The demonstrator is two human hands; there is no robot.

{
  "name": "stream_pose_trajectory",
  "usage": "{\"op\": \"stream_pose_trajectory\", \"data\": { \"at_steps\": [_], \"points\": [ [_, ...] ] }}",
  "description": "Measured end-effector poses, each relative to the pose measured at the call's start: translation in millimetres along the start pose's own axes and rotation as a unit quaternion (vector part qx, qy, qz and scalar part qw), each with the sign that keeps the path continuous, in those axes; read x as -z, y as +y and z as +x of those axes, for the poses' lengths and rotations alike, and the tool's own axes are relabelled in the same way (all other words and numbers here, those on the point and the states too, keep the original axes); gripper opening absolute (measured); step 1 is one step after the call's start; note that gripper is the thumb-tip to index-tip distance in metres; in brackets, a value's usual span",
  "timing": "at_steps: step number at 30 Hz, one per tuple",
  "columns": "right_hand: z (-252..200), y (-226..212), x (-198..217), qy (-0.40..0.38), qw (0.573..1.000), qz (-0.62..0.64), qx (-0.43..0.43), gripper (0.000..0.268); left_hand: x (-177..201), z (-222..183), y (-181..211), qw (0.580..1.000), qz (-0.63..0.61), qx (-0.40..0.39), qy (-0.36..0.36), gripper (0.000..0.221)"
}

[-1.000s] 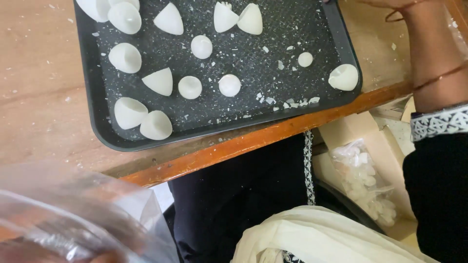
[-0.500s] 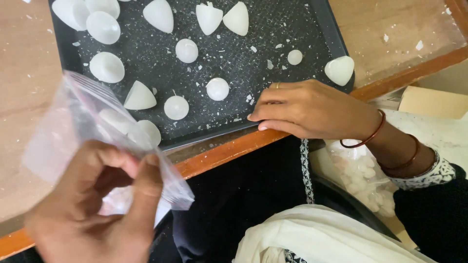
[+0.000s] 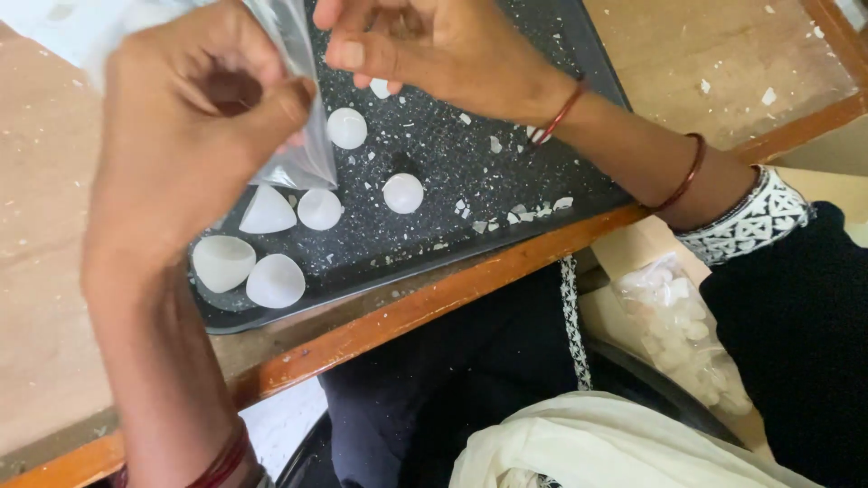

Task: The person places small white and pink wax shapes from a tray into a clear plastic bag and seals it.

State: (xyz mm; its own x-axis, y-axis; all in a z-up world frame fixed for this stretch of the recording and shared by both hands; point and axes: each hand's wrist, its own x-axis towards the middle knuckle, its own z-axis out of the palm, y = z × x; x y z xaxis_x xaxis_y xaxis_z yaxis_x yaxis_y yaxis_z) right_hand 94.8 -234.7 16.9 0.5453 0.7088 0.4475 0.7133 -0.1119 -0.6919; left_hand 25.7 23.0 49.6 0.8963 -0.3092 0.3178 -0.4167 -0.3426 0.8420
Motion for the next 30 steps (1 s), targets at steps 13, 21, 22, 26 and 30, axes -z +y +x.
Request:
{"op": "stream_pose_trajectory", "data": {
  "at_steps": [13, 21, 22, 26, 30],
  "points": [
    [-10, 9, -18, -0.023, 0.987, 0.126, -0.099, 0.015, 5, -6, -20, 0.994, -0.075, 0.025, -0.081, 0.013],
    [-9, 1, -19, 0.038, 0.999, -0.035, -0.015, 0.035, 1, -11, -9, 0.996, -0.054, -0.014, 0.071, 0.017],
    [-10, 0, -18, 0.107, 0.986, -0.113, 0.057, 0.054, -1, -12, -9, 0.996, -0.018, -0.036, 0.077, 0.017],
    [-12, 8, -9, 0.117, 0.856, -0.393, 0.317, 0.033, -5, -10, -11, 0.994, 0.051, -0.056, 0.075, 0.017],
    [4, -11, -15, 0.044, 0.790, -0.420, 0.444, 0.024, -5, -9, -18, 0.988, 0.092, -0.113, 0.058, 0.017]
  ]
}}
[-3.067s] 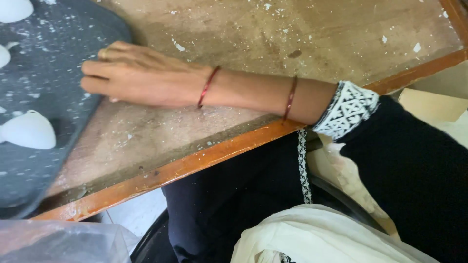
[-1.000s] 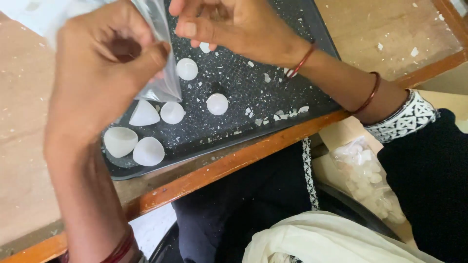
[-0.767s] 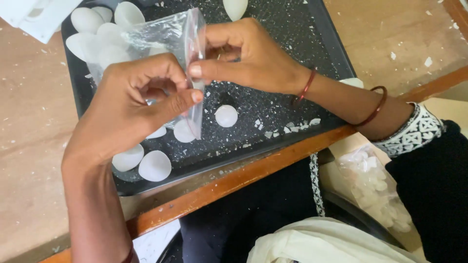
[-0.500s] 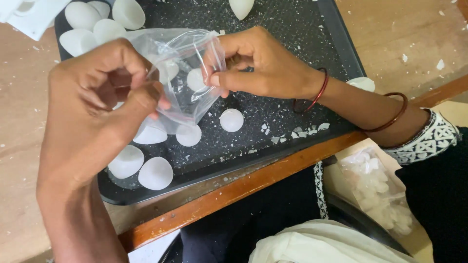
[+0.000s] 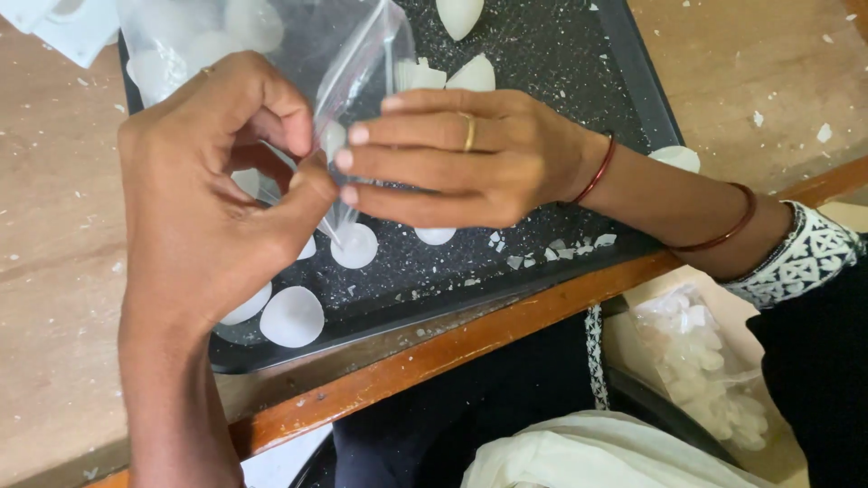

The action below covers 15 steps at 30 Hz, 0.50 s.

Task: The person places small white and pink wax shapes from a tray into a clear plastic bag and seals it.

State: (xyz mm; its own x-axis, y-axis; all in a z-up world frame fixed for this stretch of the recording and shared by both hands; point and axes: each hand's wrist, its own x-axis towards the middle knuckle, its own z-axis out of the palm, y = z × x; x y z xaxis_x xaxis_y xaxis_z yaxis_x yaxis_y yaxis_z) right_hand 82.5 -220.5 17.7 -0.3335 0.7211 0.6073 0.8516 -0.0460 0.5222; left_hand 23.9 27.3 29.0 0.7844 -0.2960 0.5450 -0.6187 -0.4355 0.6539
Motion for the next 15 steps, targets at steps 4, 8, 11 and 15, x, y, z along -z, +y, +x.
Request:
{"op": "stream_pose_trajectory", "data": {
  "at_steps": [4, 8, 11, 15],
  "points": [
    [-4, 1, 3, -0.099, 0.991, -0.085, -0.033, 0.025, 0, -3, 2, 0.998, 0.044, -0.041, 0.015, 0.019],
    [-14, -3, -4, -0.146, 0.980, -0.115, -0.067, 0.017, 1, -18, -7, 0.983, 0.162, -0.077, 0.046, 0.019],
    [-21, -4, -9, -0.147, 0.976, -0.124, -0.097, 0.018, 0, -15, 0, 0.967, 0.234, -0.093, 0.047, 0.021],
    [-13, -4, -4, -0.147, 0.976, -0.093, -0.134, 0.019, -2, -9, 9, 0.960, 0.257, -0.105, 0.026, 0.026]
  ]
}}
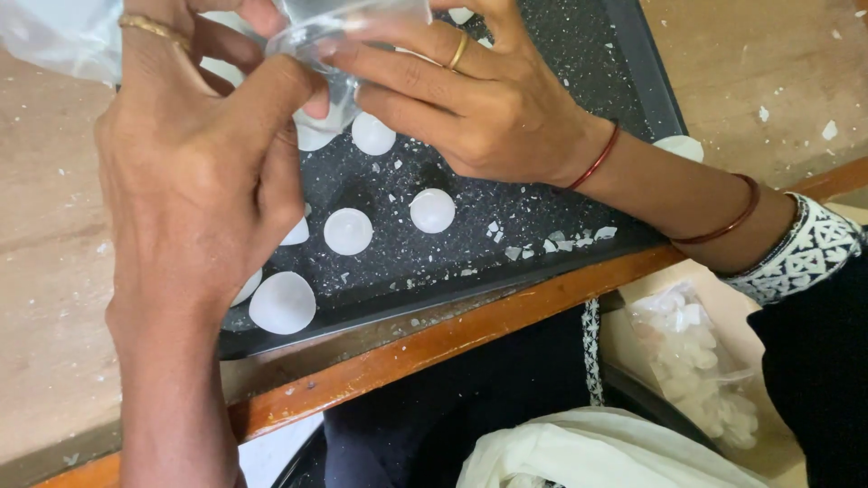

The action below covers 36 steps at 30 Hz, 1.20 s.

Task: The person places small white and pink wax shapes from a tray into a clear plastic bag and seals it.

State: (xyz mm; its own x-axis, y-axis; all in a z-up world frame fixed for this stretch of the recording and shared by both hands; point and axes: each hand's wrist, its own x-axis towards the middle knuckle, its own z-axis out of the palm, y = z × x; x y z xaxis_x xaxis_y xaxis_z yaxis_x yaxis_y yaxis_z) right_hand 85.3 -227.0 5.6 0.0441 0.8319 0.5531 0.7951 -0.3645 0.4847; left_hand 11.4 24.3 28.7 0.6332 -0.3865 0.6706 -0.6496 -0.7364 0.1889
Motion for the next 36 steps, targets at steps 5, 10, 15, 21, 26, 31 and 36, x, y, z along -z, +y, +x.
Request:
{"op": "stream_pose_trajectory", "data": {
  "at_steps": [5, 10, 15, 21, 26, 31, 36],
  "points": [
    [2, 0, 2, 0.024, 0.999, 0.000, 0.035, 0.005, -10, -11, -9, 0.998, 0.047, -0.028, 0.004, 0.031],
    [4, -2, -1, 0.008, 0.997, 0.065, 0.051, 0.003, 1, 3, -1, 0.999, 0.027, 0.005, -0.016, 0.042],
    [-1, -4, -4, 0.012, 0.997, 0.059, 0.043, 0.028, -2, -11, -15, 0.999, 0.047, 0.021, -0.014, 0.053],
    [20, -15, 8, 0.091, 0.986, 0.072, 0.116, 0.034, -4, -23, -36, 0.980, 0.186, -0.019, 0.069, 0.057],
    [33, -38, -3, 0.028, 0.978, 0.171, 0.114, 0.038, -8, -25, -46, 0.979, 0.178, -0.010, 0.095, 0.046],
    [55, -75, -38, -0.022, 0.942, 0.330, 0.062, 0.052, -14, -33, -55, 0.983, 0.151, -0.003, 0.109, 0.032],
    [62, -87, -39, -0.055, 0.945, 0.313, 0.073, 0.039, -13, -33, -50, 0.984, 0.138, -0.002, 0.114, 0.021]
  ]
}}
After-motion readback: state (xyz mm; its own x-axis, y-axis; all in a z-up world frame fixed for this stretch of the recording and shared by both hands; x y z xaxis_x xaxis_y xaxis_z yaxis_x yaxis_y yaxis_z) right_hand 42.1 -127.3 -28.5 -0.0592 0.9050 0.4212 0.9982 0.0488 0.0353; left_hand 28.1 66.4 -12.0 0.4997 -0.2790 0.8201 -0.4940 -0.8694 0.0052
